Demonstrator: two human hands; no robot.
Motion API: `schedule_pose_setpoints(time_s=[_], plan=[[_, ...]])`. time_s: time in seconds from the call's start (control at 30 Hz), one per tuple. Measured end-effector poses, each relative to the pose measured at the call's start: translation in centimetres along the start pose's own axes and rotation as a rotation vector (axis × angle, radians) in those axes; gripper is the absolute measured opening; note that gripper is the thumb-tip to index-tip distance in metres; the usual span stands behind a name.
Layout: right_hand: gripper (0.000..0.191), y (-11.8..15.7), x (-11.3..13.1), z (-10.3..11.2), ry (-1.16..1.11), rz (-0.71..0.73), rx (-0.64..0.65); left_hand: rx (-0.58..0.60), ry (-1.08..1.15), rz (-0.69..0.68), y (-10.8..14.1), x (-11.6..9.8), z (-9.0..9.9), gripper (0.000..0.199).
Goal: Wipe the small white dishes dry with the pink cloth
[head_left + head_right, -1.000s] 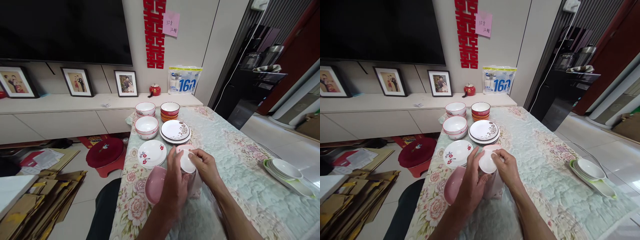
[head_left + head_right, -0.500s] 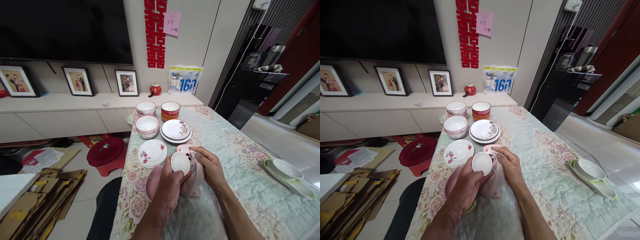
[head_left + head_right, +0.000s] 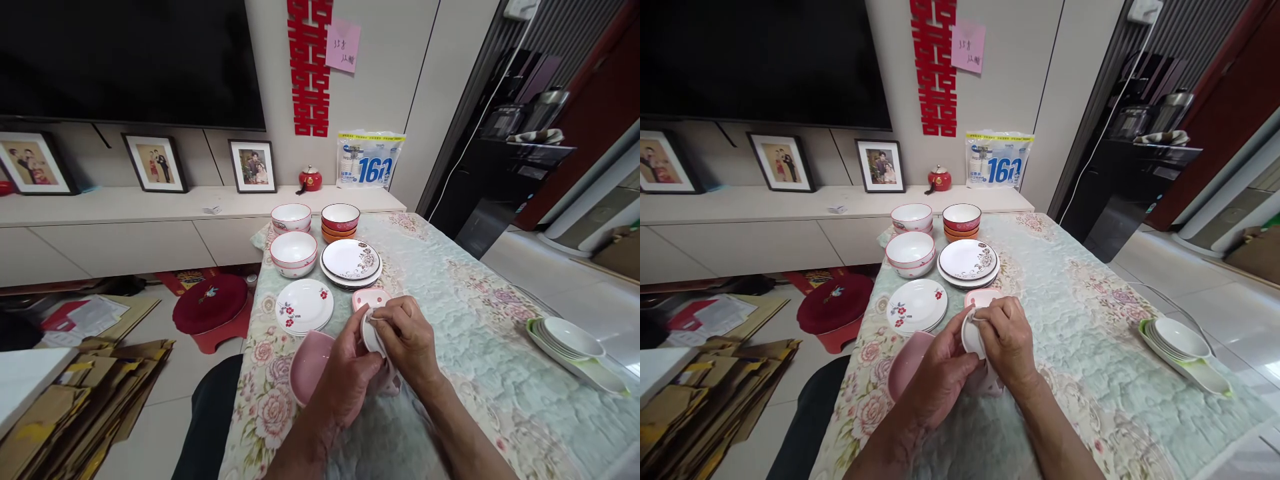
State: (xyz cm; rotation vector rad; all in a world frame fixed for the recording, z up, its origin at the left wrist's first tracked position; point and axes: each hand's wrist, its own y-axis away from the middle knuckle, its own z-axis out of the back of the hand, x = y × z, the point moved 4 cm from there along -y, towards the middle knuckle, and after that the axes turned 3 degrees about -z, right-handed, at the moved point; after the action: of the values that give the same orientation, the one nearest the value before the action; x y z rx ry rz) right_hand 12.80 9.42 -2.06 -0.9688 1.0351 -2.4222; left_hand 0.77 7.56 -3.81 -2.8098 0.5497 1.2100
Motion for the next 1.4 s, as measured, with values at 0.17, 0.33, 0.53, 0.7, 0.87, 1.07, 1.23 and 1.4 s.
schedule_pose_setpoints(time_s=[0.17,0.33,0.53,0.7,0.87,1.07,1.23,1.4], plan=[[0.010,0.3,-0.7,-0.7,0.074,-0.034,0.135,0.012,0.037,-0.041,-0.3,0.3,0.6,0.082],[0.017,0.0,-0.4,-0.7,-0.051,-0.087,0.307,-0.046,-0.023,-0.047,-0.5,0.4,1.4,0.096],[0.014,-0.2,-0.3,-0.5,-0.505,-0.359,0.416,-0.043,-0.046,-0.037,-0.4,0.3,1.3,0.084],[0.018,1.0,-1.6,-0.9,-0.606,-0.673,0.191,0.023,-0.021,-0.071,-0.2,0.2,0.3,0.068],[0.017,0.1,-0.8,-0.4,-0.671,-0.483,0.347,-0.011,0.044,-0.057,-0.2,-0.3,0.4,0.063],[0.014,-0.7,0.0,0.4,-0.584,-0.213,0.463,0.000,0.043,-0.017,-0.2,-0.7,0.4,0.054],[0.014,-0.6,0.3,0.3,-0.358,-0.071,0.243,0.059,0.009,0.026,-0.1,-0.4,-0.1,0.039],[0.015,-0.2,-0.2,0.1,-0.140,-0.076,0.165,0.014,-0.051,-0.002,0.0,-0.2,0.2,0.050]])
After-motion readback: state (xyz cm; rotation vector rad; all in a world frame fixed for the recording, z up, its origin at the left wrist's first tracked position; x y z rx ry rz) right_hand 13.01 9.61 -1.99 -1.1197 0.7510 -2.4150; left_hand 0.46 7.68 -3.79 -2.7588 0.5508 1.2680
